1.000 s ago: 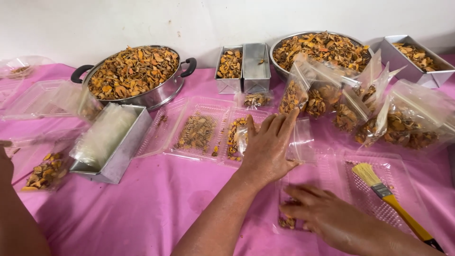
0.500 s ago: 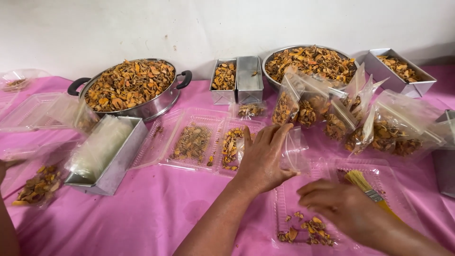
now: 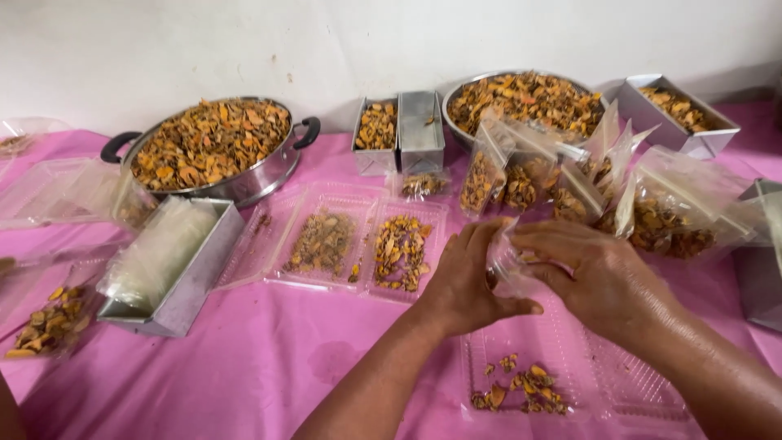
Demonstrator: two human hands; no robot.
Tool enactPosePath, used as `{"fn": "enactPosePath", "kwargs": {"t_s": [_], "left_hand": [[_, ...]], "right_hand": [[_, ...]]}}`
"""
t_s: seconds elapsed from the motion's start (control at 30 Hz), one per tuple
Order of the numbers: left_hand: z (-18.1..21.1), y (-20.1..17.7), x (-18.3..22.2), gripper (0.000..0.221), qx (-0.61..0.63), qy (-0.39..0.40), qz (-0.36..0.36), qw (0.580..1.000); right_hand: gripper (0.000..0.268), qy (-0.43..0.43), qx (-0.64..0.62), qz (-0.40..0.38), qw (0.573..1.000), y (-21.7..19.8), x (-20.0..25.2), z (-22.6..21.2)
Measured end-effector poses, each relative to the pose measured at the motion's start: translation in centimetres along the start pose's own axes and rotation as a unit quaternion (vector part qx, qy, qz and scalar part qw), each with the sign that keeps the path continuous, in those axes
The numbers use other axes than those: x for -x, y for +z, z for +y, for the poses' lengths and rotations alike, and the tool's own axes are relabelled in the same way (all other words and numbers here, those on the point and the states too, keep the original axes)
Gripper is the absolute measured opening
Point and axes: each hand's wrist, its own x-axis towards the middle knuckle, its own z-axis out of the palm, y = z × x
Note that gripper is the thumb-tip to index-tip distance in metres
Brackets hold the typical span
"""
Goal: Sorting and packaging dried herbs into plastic containers using hands and a brush.
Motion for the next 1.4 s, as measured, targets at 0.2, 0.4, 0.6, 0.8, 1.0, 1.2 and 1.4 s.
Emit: {"fn": "enactPosePath", "kwargs": {"t_s": [0.2,0.4,0.6,0.8,1.0,1.2,1.4], "left_hand": [[2.6,-2.3,-0.7,0.111,0.12,-0.077,-0.019,0.99],[2.0,-3.5,-0.6,0.106,0.182,-0.097,0.029,0.978],[1.8,-3.2,-0.4,0.111,0.176,-0.117,0.015,0.977],[0.5,-2.2,-0.3,0.108,0.193,-0.043,0.044,0.979],[0.6,-2.0,-0.3,0.11,0.108,0.025,0.048,0.993],[1.1,-2.2,-0.6,0.118,-0.032,-0.036,0.004,0.999],[-0.3,-0.6,0.2,0.119,-0.048,0.044,0.041,0.997]], "right_hand": [[0.015,0.027,0.047,0.061,0.997,-3.6,0.0,-4.2],[0.038,0.004,0.051,-0.267,0.962,0.8,8.1,1.9],[0.096,-0.214,-0.023,-0.396,0.893,5.0,10.8,2.6],[0.051,-0.096,-0.122,-0.362,0.919,4.1,9.7,-0.5],[0.02,0.043,-0.165,-0.289,0.942,5.6,11.5,1.2],[0.021,0.414,-0.046,-0.281,0.865,-0.9,4.7,-0.7],[0.026,0.365,-0.145,0.009,0.92,-4.0,-0.4,-2.6]]}}
